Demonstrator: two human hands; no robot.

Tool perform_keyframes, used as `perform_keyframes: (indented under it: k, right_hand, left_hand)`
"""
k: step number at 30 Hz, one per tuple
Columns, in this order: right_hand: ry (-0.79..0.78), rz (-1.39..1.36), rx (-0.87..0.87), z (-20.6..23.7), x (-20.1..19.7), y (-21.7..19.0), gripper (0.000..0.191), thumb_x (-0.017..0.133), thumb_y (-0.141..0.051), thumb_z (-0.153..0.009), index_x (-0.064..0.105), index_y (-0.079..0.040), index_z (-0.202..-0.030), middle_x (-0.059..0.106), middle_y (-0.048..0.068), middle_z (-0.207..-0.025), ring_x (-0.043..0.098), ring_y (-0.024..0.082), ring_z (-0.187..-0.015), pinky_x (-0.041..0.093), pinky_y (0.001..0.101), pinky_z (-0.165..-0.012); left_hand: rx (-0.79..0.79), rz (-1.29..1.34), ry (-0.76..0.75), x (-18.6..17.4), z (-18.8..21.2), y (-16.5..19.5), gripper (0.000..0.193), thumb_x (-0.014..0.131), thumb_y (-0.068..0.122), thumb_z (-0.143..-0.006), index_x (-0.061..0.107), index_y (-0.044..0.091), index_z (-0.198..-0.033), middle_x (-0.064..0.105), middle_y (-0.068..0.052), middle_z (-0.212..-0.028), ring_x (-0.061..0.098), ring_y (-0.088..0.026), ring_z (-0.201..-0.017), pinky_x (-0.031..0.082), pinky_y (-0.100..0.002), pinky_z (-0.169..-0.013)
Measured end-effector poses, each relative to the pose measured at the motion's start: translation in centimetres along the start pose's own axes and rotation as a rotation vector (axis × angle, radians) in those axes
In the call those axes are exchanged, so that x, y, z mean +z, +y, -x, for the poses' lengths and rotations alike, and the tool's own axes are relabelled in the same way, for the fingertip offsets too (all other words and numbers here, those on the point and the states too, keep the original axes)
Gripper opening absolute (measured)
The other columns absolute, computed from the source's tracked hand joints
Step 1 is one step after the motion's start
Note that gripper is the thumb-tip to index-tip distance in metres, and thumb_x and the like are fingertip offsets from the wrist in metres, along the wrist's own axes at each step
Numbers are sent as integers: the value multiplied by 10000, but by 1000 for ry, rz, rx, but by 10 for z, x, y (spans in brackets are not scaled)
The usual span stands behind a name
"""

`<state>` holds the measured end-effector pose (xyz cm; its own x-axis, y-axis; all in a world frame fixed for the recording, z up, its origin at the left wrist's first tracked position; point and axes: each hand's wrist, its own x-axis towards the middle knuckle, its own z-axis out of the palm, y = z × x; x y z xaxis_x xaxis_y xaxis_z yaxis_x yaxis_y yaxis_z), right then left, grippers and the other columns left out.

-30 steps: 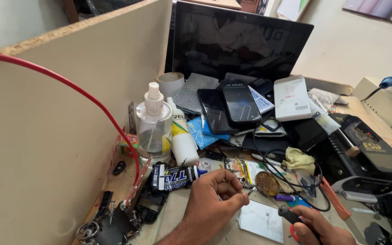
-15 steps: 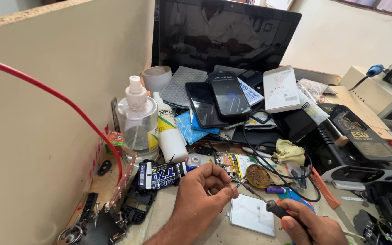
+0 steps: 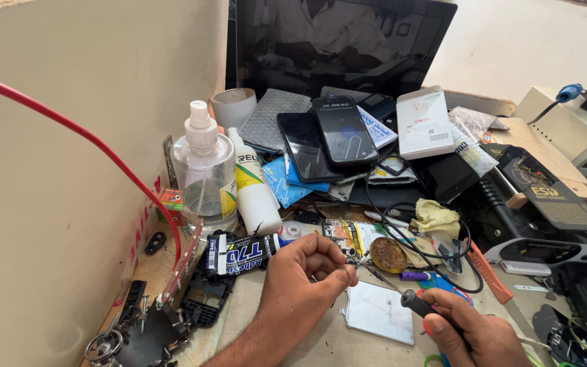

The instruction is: The person solders a small component onto a phone part at a cluttered repair workbench. They hold a solder wire spool in one hand and a soldering iron in the other, feeding solder to the workpiece while steadying it, and reposition the part on the bench between soldering passes.

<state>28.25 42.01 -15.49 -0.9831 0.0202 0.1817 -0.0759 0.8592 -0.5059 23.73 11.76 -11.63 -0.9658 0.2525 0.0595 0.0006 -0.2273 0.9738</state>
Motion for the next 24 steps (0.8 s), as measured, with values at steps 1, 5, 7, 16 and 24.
perform_keyframes:
  k: [1,5,7,16,24]
  right_hand:
    - [-4,5,-2,0,-1,-2,446,648,-477,-876,708,-228,-1241,782,65,-781,783,171,-747,623,314,-700]
    - [-8,13,-20,0,-3,-9,444,657,-467,-868,708,-226,-1237,790,55,-819,787,175,-754,620,320,-693]
    - [-1,17,-19,0,-3,-11,440,666,-455,-865,712,-222,-1235,791,58,-823,788,179,-768,618,320,-703]
    - [21,-25,-103,1,3,5,410,662,-417,-890,712,-187,-1225,785,67,-839,780,187,-797,608,315,-725]
    - [-39,1,-81,2,5,11,406,645,-416,-922,701,-219,-1273,785,35,-842,783,160,-795,620,302,-722]
  left_hand:
    - [4,-3,-1,0,0,0,112,711,48,-872,617,10,-919,764,-72,-817,730,-71,-776,576,-218,-673]
    - [-15,-6,8,0,0,2,106,713,48,-868,624,14,-916,761,-69,-810,733,-69,-776,573,-216,-662]
    - [-24,-5,14,1,0,3,104,715,49,-866,627,15,-910,759,-68,-806,729,-69,-771,566,-217,-653]
    - [-2,4,16,-1,-2,-2,122,730,51,-861,614,20,-884,758,-70,-804,723,-78,-768,558,-220,-652]
    - [1,2,14,-2,-2,-2,139,731,52,-859,595,25,-863,755,-75,-802,741,-87,-785,576,-221,-662]
